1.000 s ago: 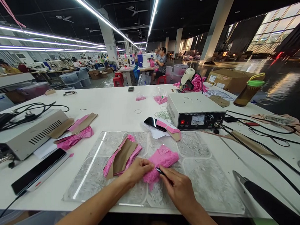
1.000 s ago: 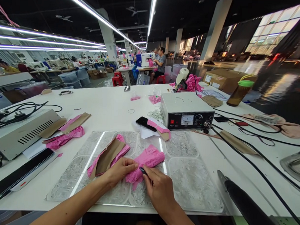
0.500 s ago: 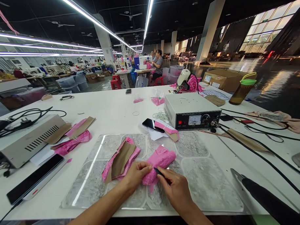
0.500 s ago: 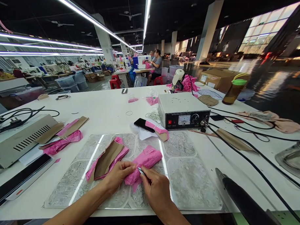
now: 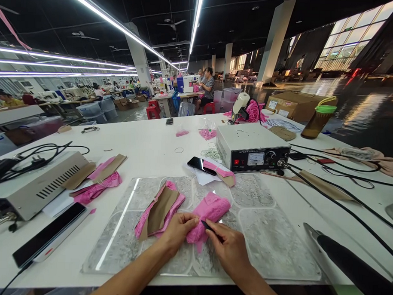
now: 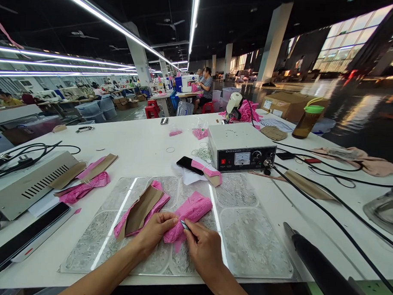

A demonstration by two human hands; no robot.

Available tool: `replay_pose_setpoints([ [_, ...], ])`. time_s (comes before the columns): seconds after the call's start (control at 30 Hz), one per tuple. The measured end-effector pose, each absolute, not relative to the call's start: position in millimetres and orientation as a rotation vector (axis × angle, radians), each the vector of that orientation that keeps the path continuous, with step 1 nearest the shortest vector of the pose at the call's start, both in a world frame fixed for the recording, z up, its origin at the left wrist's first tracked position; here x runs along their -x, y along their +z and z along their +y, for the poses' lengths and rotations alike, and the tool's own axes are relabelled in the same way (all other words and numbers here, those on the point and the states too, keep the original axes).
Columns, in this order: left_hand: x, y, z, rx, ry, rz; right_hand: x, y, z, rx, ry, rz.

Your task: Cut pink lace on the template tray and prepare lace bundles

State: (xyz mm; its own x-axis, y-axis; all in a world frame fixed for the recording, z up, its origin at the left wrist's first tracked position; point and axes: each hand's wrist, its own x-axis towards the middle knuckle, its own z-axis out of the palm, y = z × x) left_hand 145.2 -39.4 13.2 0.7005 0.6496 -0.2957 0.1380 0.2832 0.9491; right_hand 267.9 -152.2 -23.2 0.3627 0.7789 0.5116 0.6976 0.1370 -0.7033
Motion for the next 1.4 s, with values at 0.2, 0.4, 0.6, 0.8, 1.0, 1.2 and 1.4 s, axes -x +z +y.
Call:
replay_pose_setpoints([
  [0.2, -146.0, 11.8, -35.7, -1.168, 0.324, 0.744, -272.4, -25.5, -151.5, 1.525, 0.065, -1.383],
  [0.4, -145.8, 10.9, -33.8, -1.174, 0.319, 0.759, -274.2, -27.9, -152.9, 1.505, 0.081, -1.38],
  [0.6, -146.8, 11.3, -32.6, -1.162, 0.318, 0.782, -281.8, -24.0, -155.9, 1.564, 0.211, -1.344],
  [0.8, -147.9, 12.5, -32.4, -1.222, 0.299, 0.771, -280.1, -12.3, -156.9, 1.571, 0.328, -1.233],
  [1.0, -148.4, 11.7, -36.6, -1.332, 0.318, 0.741, -267.6, -17.6, -135.0, 1.596, 0.256, -1.251],
  [1.2, -147.0, 9.8, -35.6, -1.334, 0.323, 0.802, -287.5, 0.6, -139.2, 1.483, 0.594, -1.042],
  [1.4, -147.8, 11.4, -32.8, -1.399, 0.276, 0.779, -321.0, 10.4, -160.4, 1.608, 0.702, -1.293],
])
